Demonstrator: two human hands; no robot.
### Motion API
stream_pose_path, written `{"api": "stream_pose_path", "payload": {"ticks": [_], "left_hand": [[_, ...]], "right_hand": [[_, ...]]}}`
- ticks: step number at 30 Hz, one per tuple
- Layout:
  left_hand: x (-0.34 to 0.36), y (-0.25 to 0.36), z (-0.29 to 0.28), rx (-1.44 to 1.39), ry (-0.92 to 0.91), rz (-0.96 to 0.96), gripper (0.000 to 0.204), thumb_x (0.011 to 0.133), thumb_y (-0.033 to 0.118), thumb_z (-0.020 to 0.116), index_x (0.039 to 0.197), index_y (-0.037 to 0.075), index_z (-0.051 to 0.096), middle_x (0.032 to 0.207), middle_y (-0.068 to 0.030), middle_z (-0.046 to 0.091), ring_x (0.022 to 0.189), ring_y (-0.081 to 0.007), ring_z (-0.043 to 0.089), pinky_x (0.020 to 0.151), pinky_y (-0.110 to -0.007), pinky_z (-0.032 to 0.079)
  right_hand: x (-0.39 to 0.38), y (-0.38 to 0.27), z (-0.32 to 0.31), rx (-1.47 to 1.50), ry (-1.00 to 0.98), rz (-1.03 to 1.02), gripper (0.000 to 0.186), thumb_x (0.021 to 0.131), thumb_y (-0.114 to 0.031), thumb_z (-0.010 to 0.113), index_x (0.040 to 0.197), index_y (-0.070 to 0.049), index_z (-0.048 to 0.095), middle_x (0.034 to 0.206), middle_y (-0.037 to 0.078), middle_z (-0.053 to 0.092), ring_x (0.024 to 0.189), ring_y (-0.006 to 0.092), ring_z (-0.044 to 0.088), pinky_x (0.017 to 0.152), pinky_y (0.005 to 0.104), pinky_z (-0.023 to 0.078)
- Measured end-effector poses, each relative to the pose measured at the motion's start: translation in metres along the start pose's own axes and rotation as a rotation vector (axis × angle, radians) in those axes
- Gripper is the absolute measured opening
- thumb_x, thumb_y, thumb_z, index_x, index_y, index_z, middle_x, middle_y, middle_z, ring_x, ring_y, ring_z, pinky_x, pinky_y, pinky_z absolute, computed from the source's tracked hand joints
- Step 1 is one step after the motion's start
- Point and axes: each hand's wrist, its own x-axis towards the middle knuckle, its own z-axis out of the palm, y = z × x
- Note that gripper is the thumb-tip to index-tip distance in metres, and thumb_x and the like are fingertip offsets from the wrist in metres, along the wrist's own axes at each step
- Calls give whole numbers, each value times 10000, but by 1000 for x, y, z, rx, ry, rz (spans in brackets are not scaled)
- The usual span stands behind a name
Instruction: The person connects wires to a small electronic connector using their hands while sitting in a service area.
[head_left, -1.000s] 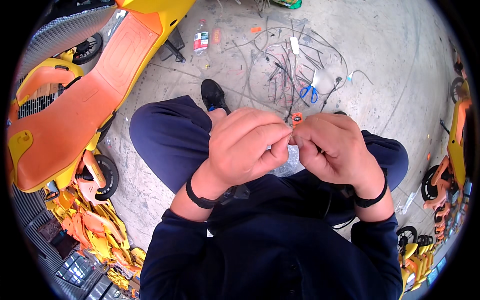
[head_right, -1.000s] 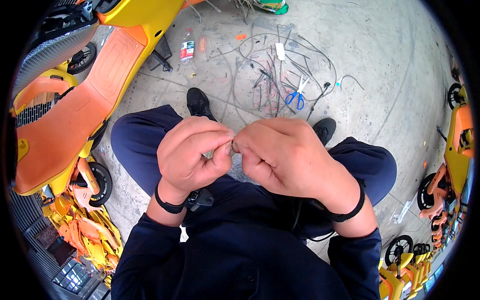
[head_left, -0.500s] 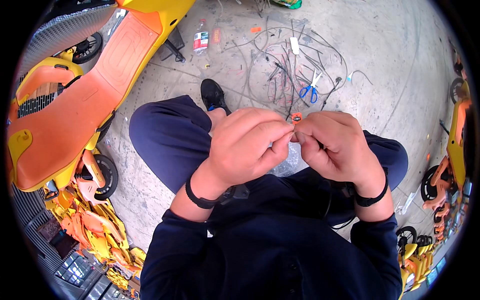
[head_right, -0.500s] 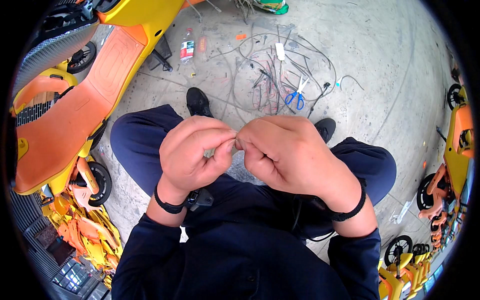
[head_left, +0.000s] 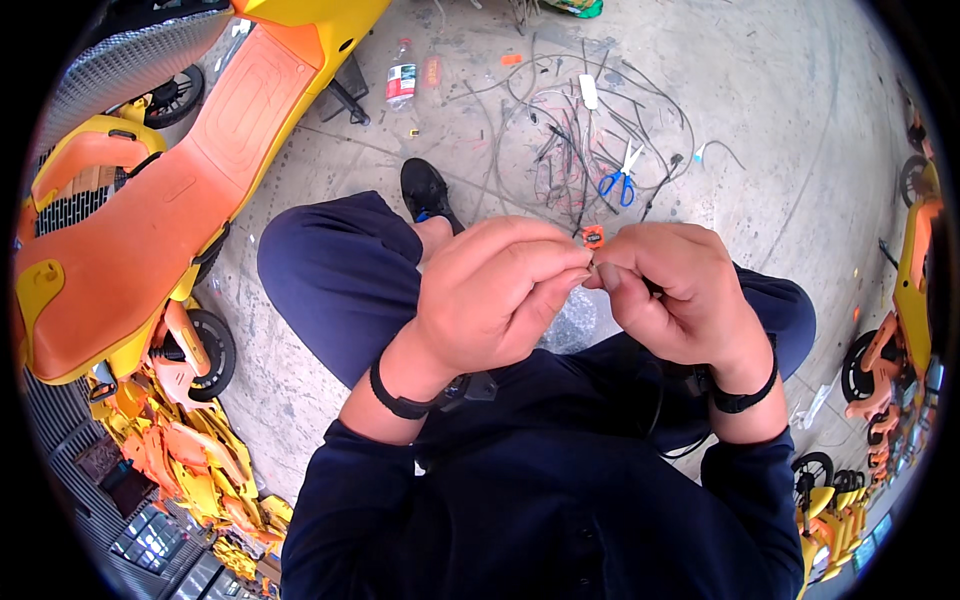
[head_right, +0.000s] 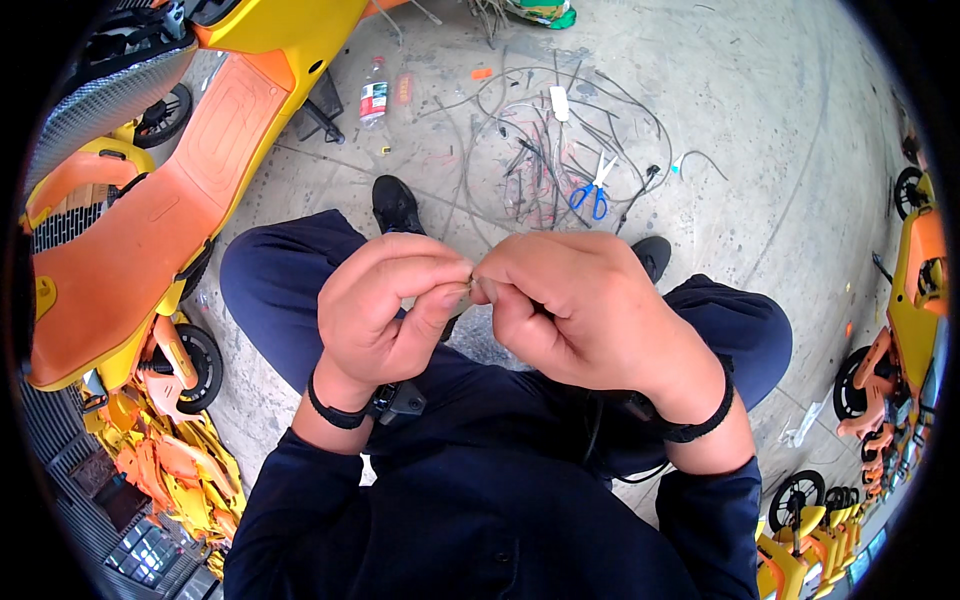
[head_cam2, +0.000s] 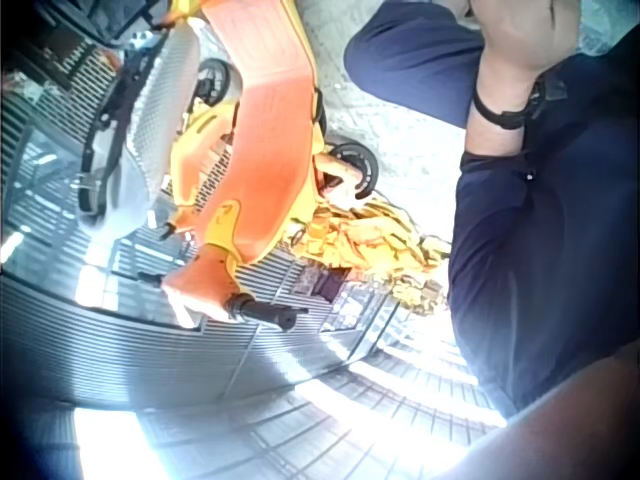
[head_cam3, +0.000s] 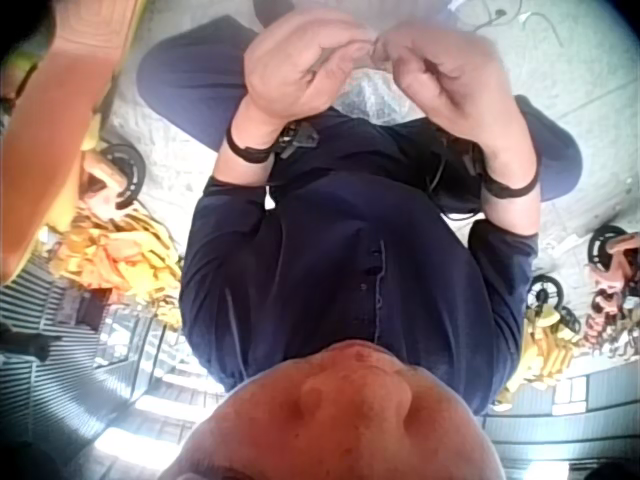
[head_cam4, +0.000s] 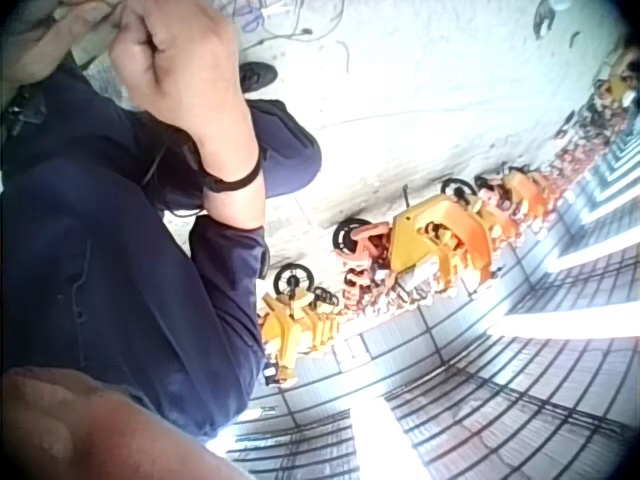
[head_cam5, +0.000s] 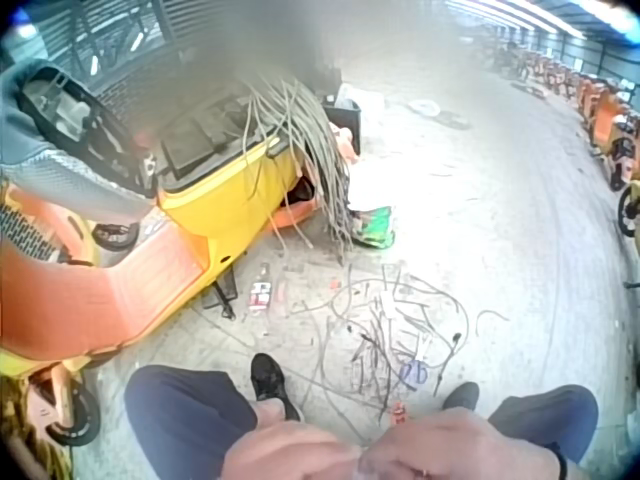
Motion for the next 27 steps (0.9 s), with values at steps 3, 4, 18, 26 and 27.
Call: {"api": "stream_pose_path", "payload": {"ticks": [3,4,18,26,27], "left_hand": [[0,-1,1,44,-7,33,185,732,8,729,905,21,668,833,-93,662,679,-230,632,603,-310,496],[1,-1,1,74,-16,52,198,721,1,726,908,18,662,835,-96,656,686,-236,632,607,-319,500],[-4,-4,3,168,63,25,163,702,78,723,850,86,655,779,-12,660,665,-186,629,511,-264,345],[1,-5,-1,179,25,41,165,715,97,710,868,87,648,848,-36,652,677,-211,624,552,-287,419],[2,-2,-1,214,-40,47,158,729,59,692,879,55,645,852,-77,649,701,-240,628,596,-306,463]], "right_hand": [[0,1,1,-76,-1,-22,106,751,40,583,837,-22,585,735,86,620,609,277,612,547,327,487],[0,2,3,-90,14,-34,102,750,38,588,833,-22,582,721,88,608,597,281,602,536,333,479],[1,3,10,-83,58,-72,120,739,48,610,833,-22,586,691,90,579,564,280,577,505,346,459],[1,6,12,-194,133,-95,122,735,39,620,837,-22,591,675,91,570,566,287,579,505,353,469],[0,7,13,-194,133,-94,122,735,39,620,837,-22,591,675,91,570,566,287,579,505,353,469]]}}
